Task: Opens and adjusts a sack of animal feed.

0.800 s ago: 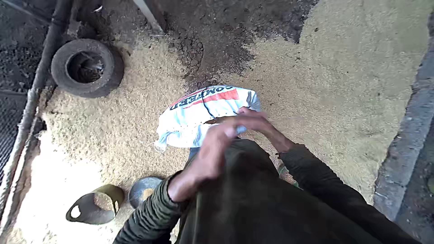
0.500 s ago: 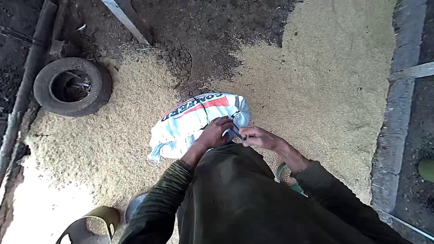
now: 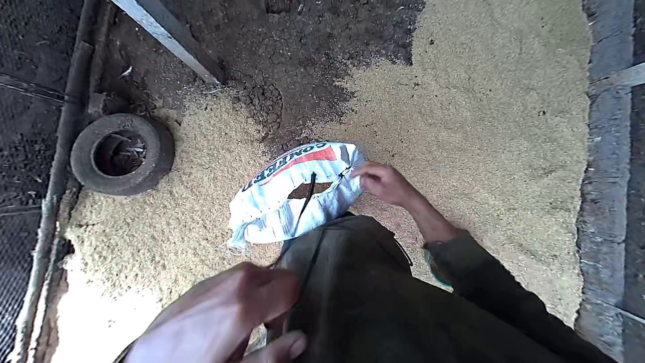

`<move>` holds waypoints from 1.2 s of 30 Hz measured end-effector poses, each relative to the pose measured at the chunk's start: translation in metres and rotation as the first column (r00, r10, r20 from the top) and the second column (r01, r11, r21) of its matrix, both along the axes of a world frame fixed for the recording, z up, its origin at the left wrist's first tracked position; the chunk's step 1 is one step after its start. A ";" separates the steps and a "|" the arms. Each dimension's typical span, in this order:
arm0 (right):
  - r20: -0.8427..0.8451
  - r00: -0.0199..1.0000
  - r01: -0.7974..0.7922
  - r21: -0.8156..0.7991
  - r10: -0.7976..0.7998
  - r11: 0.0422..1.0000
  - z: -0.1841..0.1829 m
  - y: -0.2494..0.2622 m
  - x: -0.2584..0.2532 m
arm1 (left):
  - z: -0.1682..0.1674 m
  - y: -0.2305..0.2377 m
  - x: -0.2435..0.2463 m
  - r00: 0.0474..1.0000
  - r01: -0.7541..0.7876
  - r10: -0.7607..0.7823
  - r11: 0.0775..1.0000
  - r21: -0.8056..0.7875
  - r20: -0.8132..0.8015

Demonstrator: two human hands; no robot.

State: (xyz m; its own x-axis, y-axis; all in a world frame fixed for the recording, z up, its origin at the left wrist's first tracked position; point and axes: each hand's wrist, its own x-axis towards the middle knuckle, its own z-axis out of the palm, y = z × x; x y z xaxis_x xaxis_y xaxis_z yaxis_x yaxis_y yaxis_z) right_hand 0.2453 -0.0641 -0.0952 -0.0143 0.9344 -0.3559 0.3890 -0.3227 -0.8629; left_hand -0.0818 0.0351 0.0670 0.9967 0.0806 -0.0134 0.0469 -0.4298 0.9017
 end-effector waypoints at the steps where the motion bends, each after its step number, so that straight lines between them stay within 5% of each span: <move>1: 0.097 0.995 0.036 -0.033 -0.032 0.999 -0.021 0.013 -0.004 | 0.009 0.003 -0.009 0.996 0.057 -0.057 0.998 -0.002 -0.073; 4: 0.253 0.960 -0.081 -0.154 0.119 0.985 -0.074 0.039 -0.018 | -0.005 0.007 -0.034 0.926 -0.006 0.000 1.000 -0.014 -0.377; 7: 0.361 0.877 -0.195 -0.335 0.316 0.922 -0.103 0.048 -0.027 | -0.039 0.009 -0.043 0.575 -0.106 0.185 0.983 0.152 -0.797; 10: 0.384 0.852 -0.183 -0.416 0.355 0.891 -0.116 0.044 -0.027 | -0.080 0.007 -0.043 0.424 -0.185 0.323 0.946 0.268 -0.846; 22: 0.334 0.904 -0.182 -0.262 0.266 0.948 -0.133 0.030 -0.011 | -0.198 0.020 0.105 0.751 -0.447 0.478 0.876 0.182 -0.455; 28: 0.101 0.987 -0.114 -0.100 0.124 0.989 -0.098 0.023 0.008 | -0.249 0.018 0.165 0.855 -0.294 0.344 0.938 0.182 -0.389; 36: -0.046 0.978 -0.203 -0.016 0.202 0.979 -0.075 0.016 0.008 | -0.257 0.033 0.156 0.944 -0.087 0.170 0.955 0.284 -0.283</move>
